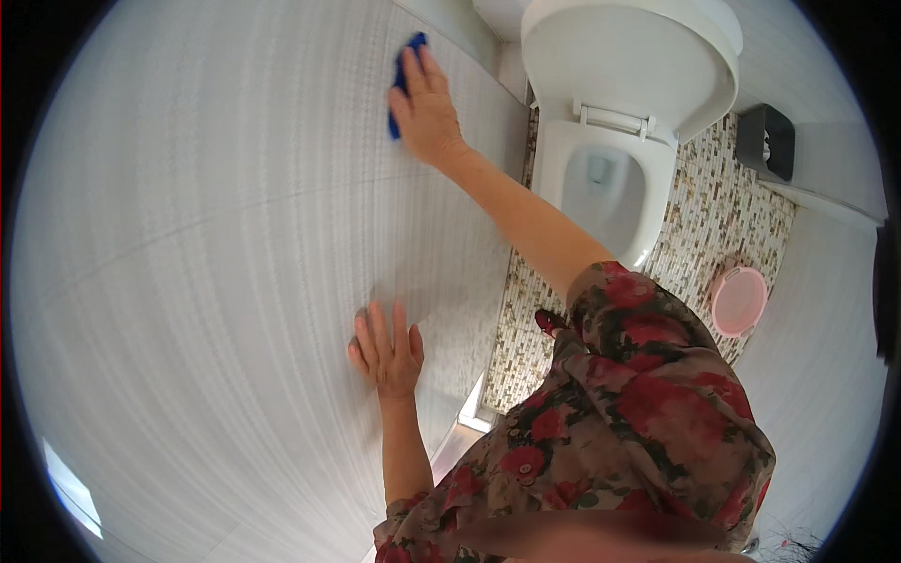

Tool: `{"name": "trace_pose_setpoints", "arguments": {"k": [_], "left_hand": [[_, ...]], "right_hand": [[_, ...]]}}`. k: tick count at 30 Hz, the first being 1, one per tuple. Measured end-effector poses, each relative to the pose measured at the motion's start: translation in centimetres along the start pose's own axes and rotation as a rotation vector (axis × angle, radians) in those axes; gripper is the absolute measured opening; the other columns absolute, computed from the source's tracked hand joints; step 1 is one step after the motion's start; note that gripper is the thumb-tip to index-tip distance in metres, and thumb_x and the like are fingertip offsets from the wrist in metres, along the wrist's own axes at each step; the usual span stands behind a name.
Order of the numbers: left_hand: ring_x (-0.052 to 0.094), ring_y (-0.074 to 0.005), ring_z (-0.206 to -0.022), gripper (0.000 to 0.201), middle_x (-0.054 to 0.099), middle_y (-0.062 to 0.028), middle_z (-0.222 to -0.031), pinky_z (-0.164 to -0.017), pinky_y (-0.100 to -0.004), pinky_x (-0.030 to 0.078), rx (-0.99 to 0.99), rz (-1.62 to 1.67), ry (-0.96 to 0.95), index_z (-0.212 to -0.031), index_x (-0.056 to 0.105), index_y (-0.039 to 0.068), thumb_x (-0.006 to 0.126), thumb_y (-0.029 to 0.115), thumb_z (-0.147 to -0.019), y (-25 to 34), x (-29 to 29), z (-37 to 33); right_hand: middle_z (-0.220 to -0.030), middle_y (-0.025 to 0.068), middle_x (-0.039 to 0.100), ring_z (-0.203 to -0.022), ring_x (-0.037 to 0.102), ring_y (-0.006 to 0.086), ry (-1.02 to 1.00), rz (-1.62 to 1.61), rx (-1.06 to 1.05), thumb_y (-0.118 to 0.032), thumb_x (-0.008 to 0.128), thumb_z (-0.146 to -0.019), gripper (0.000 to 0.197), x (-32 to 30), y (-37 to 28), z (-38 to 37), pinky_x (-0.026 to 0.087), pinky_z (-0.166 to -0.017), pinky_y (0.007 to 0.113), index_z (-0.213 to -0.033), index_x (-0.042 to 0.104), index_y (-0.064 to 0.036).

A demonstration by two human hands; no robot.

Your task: Cleaning the walls and surfaces inside a bathroom using a blue cloth.

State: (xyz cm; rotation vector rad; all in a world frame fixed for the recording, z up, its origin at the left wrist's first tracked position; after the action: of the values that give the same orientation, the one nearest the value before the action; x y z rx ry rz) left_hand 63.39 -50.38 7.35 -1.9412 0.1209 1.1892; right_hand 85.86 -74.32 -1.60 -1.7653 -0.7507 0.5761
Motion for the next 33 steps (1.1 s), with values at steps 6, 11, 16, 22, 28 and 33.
{"name": "trace_pose_setpoints", "arguments": {"k": [6,11,16,22,28,33], "left_hand": [[0.044,-0.0294,-0.133,0.038,0.051,-0.0089,-0.141,-0.116,-0.0509,0.003,0.047,0.034,-0.107,-0.13,0.059,0.019,0.05,0.036,-0.096,1.2,2.3,1.1],[0.044,-0.0287,-0.133,0.037,0.054,-0.0088,-0.138,-0.116,-0.0504,0.003,0.045,-0.03,-0.109,-0.128,0.06,0.018,0.05,0.035,-0.096,1.4,2.2,0.8],[0.045,-0.0275,-0.131,0.036,0.056,-0.0093,-0.136,-0.116,-0.0507,0.003,0.055,-0.071,-0.105,-0.126,0.06,0.018,0.049,0.036,-0.096,1.4,2.1,0.9],[0.043,-0.0264,-0.13,0.036,0.056,-0.0067,-0.137,-0.114,-0.0531,0.005,0.06,-0.086,-0.091,-0.125,0.061,0.021,0.047,0.038,-0.097,1.9,2.5,0.8],[0.045,-0.0372,-0.128,0.041,0.054,-0.0162,-0.136,-0.114,-0.0562,0.007,0.044,0.024,-0.057,-0.127,0.059,0.016,0.055,0.038,-0.093,4.4,4.8,-0.1],[0.031,-0.0468,-0.136,0.052,0.036,-0.0246,-0.147,-0.107,-0.0587,0.028,-0.038,0.664,-0.183,-0.135,0.05,0.007,0.062,0.027,-0.089,10.5,10.6,-2.8]], "right_hand": [[-0.147,0.0339,0.028,-0.134,0.032,0.0458,-0.057,-0.006,0.502,-0.033,0.043,-0.098,0.062,1.4,13.8,9.9,0.026,-0.113,0.045,-0.144,0.031,0.0071],[-0.144,0.0318,0.036,-0.134,0.035,0.0437,-0.255,-0.056,0.903,-0.027,0.042,-0.098,0.057,1.2,15.1,15.8,0.027,-0.113,0.044,-0.141,0.034,0.0088],[-0.142,0.0294,0.04,-0.134,0.035,0.0434,-0.065,-0.084,0.364,-0.017,0.039,-0.098,0.048,0.4,11.6,3.4,0.028,-0.112,0.044,-0.139,0.037,0.007],[-0.141,0.0313,0.039,-0.133,0.035,0.0439,-0.045,0.008,0.418,-0.017,0.039,-0.097,0.049,0.2,22.6,1.0,0.028,-0.112,0.045,-0.141,0.035,0.0057],[-0.14,0.0336,0.039,-0.131,0.037,0.047,-0.262,0.02,0.776,-0.02,0.039,-0.097,0.054,1.1,26.7,18.2,0.028,-0.113,0.044,-0.142,0.03,0.0083],[-0.133,0.0356,0.045,-0.126,0.043,0.0463,-0.394,-0.011,1.047,-0.021,0.04,-0.096,0.056,1.3,24.1,30.4,0.032,-0.109,0.045,-0.141,0.031,0.0092]]}}
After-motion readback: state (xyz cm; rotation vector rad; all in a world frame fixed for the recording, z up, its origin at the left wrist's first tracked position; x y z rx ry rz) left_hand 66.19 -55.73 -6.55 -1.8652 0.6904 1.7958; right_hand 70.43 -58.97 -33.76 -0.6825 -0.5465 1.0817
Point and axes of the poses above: each hand's wrist, its own z-axis away from the middle knuckle, its own x-axis out of the palm, y = z × x, the point moved 7 cm from there along -z, towards the middle knuckle
